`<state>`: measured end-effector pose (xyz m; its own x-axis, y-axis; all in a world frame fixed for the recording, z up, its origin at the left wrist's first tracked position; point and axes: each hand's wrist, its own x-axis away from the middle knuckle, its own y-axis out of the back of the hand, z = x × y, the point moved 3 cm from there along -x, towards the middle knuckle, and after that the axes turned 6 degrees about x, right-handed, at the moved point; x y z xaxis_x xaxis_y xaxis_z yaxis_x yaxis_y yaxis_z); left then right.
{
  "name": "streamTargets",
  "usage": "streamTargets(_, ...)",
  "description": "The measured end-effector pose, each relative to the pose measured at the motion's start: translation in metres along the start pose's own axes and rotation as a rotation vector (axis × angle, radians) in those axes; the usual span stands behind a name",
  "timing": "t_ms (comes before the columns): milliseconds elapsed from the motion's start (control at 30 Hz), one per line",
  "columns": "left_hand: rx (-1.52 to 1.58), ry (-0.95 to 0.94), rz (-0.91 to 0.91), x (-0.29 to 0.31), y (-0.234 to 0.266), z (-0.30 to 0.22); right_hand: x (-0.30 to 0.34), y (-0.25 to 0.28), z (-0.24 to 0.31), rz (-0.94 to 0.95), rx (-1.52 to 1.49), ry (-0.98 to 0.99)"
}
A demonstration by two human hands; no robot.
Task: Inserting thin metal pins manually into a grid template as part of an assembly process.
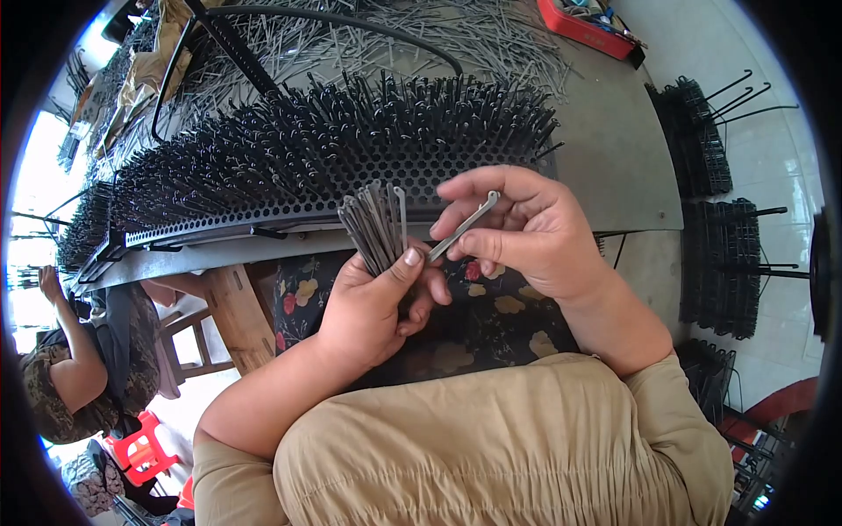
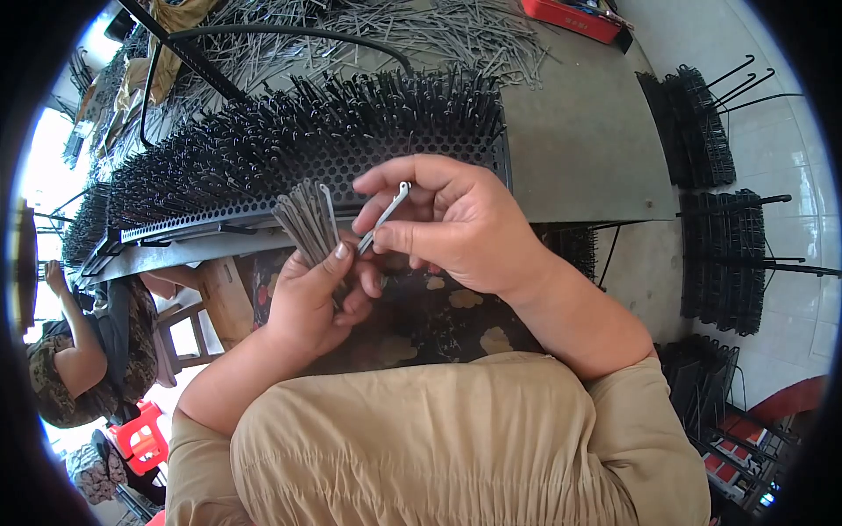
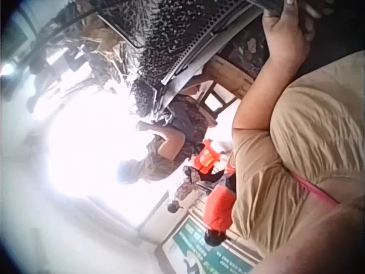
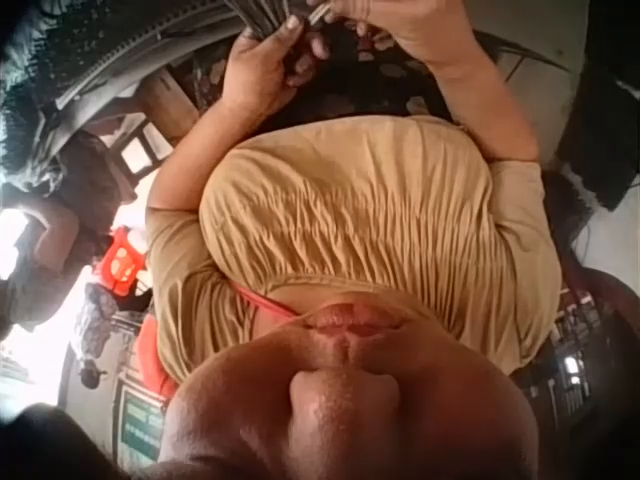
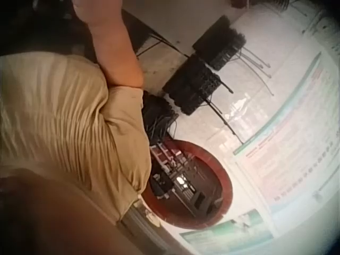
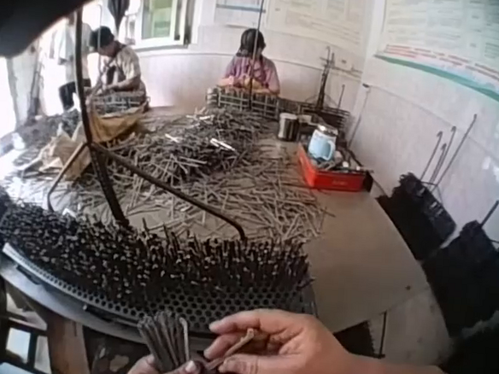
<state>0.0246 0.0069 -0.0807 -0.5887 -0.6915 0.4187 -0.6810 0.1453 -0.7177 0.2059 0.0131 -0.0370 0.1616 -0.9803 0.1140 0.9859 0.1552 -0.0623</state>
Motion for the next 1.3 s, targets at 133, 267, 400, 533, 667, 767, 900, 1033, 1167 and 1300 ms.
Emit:
streamTargets(133, -0.298, -0.040, -0.030, 0.001, -0.002, -0.003, 0.001, -0.004, -0.009, -0.001, -0.025, -0.045)
streamTargets(267, -0.511, -0.203, -0.053, 0.002, -0.002, 0.001, 0.003, -0.008, -0.014, -0.022, 0.057, -0.059)
streamTargets(400, -0.410, -0.127, -0.060, 0.003, -0.001, 0.000, 0.003, -0.012, -0.017, -0.069, -0.083, -0.072)
streamTargets(533, -0.348, -0.095, -0.110, 0.004, -0.001, -0.002, 0.005, 0.001, -0.001, -0.250, 0.090, 0.110)
streamTargets(667, -0.395, -0.061, -0.135, 0.001, 0.000, 0.001, -0.014, 0.037, 0.013, -0.633, 0.728, 1.018)
streamTargets(767, -0.391, -0.016, -0.164, 0.000, 0.002, 0.004, -0.019, 0.040, 0.005, -0.542, 0.848, 0.922)
streamTargets(900, -0.394, -0.035, -0.175, -0.002, 0.001, 0.003, -0.022, 0.037, 0.001, -0.535, 0.875, 0.960)
streamTargets(1033, -0.397, -0.049, -0.191, -0.002, -0.001, 0.001, -0.023, 0.034, 0.001, -0.536, 0.731, 1.012)
streamTargets(1167, -0.410, -0.051, -0.197, -0.001, -0.002, 0.000, -0.023, 0.033, 0.017, -0.525, 1.126, 1.032)
streamTargets(1300, -0.350, -0.022, -0.174, -0.001, -0.004, 0.001, -0.020, 0.032, 0.022, -0.594, 1.174, 1.051)
